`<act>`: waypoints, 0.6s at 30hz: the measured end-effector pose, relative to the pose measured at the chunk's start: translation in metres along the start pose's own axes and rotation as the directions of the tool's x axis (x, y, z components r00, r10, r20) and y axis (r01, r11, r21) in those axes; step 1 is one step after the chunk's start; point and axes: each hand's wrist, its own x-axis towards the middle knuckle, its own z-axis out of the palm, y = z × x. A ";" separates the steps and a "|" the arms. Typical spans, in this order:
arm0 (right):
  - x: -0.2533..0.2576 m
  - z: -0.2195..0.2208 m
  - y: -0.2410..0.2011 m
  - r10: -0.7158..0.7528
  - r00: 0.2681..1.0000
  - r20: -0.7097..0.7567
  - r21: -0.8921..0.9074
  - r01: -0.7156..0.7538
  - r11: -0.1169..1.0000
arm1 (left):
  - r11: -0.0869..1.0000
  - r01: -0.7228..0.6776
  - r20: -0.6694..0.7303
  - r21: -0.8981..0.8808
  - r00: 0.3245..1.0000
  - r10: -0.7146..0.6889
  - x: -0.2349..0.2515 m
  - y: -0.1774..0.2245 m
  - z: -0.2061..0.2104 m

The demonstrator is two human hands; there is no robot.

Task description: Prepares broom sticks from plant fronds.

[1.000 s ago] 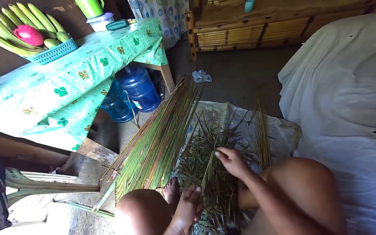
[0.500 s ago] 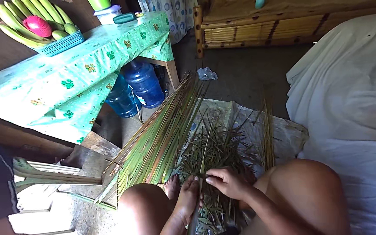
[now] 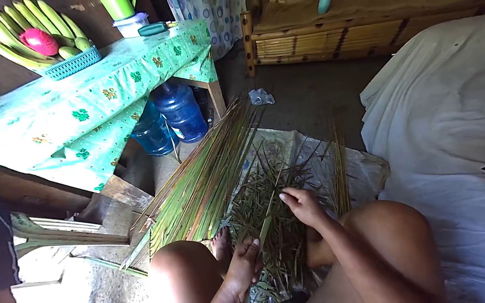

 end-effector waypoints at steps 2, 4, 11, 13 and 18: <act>-0.007 -0.001 -0.010 -0.049 0.995 0.082 0.109 0.040 0.993 | 1.000 0.004 -0.025 -0.007 1.000 -0.004 0.003 0.002 -0.002; -0.027 0.009 -0.025 -0.146 0.956 0.254 0.203 0.095 0.975 | 1.000 0.011 -0.035 -0.012 0.999 -0.011 0.006 0.007 -0.003; -0.028 0.029 -0.015 -0.261 0.948 0.183 0.015 0.263 0.965 | 0.999 0.016 0.032 -0.042 0.999 -0.015 0.007 0.010 -0.002; -0.014 0.022 -0.008 -0.124 0.984 0.130 -0.073 0.134 0.988 | 0.999 0.025 0.032 -0.043 0.999 -0.024 0.007 0.008 -0.001; 0.001 0.006 -0.002 0.080 0.996 0.048 0.119 -0.085 0.989 | 0.999 0.031 0.028 -0.023 0.999 -0.030 0.005 0.005 -0.003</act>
